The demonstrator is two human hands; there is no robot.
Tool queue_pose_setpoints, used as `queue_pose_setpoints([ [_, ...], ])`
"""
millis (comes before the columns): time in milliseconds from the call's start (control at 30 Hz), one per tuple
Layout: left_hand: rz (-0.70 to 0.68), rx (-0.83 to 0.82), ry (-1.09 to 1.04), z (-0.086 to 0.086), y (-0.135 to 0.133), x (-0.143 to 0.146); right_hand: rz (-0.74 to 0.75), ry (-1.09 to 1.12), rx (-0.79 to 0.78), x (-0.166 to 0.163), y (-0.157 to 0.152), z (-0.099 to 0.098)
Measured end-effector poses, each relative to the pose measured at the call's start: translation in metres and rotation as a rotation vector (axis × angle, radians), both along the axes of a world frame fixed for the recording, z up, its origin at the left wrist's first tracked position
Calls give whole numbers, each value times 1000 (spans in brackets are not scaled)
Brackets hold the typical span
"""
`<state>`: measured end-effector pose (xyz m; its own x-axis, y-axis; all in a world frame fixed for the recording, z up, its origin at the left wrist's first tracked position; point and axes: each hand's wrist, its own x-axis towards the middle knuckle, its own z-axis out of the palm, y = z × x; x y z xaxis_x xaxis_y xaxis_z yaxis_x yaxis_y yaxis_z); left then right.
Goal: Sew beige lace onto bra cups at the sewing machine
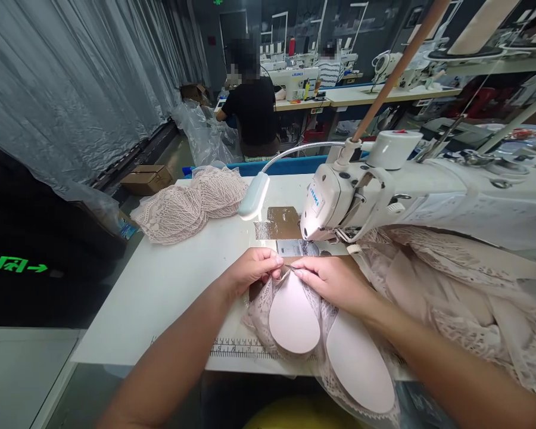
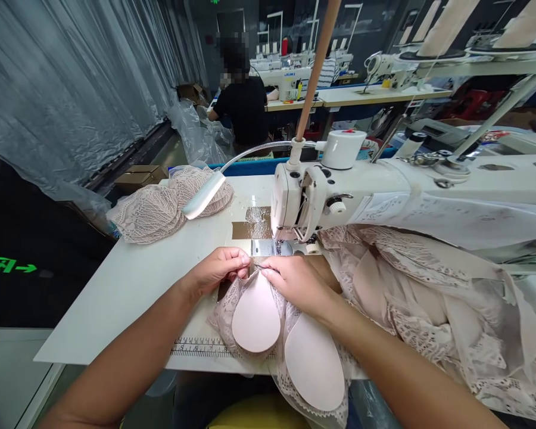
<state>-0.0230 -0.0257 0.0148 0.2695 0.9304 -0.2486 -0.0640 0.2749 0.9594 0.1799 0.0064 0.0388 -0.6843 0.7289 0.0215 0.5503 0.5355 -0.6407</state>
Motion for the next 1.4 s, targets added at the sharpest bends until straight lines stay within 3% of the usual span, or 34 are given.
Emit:
queue_pose_setpoints([
  [200,107,-29,-42,2,-1,-1,-134,22,-92,2,3,0],
  [433,205,-16,-87,-5,2,-4,-18,123,-207,-5,-2,9],
  [767,215,-2,-131,-7,2,-4,9,167,-124,-25,-1,1],
  [933,252,1,-128,-6,2,-5,-26,134,-72,-17,-1,-1],
  [1067,296,38,-86,-1,2,-5,-157,-16,28,12,-1,-2],
  [1167,304,73,84,0,2,-4,-280,-194,125,35,3,-7],
  [1267,223,187,301,-4,0,-2,-368,-425,244,49,13,-18],
  [1400,75,329,510,-11,-4,0,-357,-639,525,56,23,-31],
])
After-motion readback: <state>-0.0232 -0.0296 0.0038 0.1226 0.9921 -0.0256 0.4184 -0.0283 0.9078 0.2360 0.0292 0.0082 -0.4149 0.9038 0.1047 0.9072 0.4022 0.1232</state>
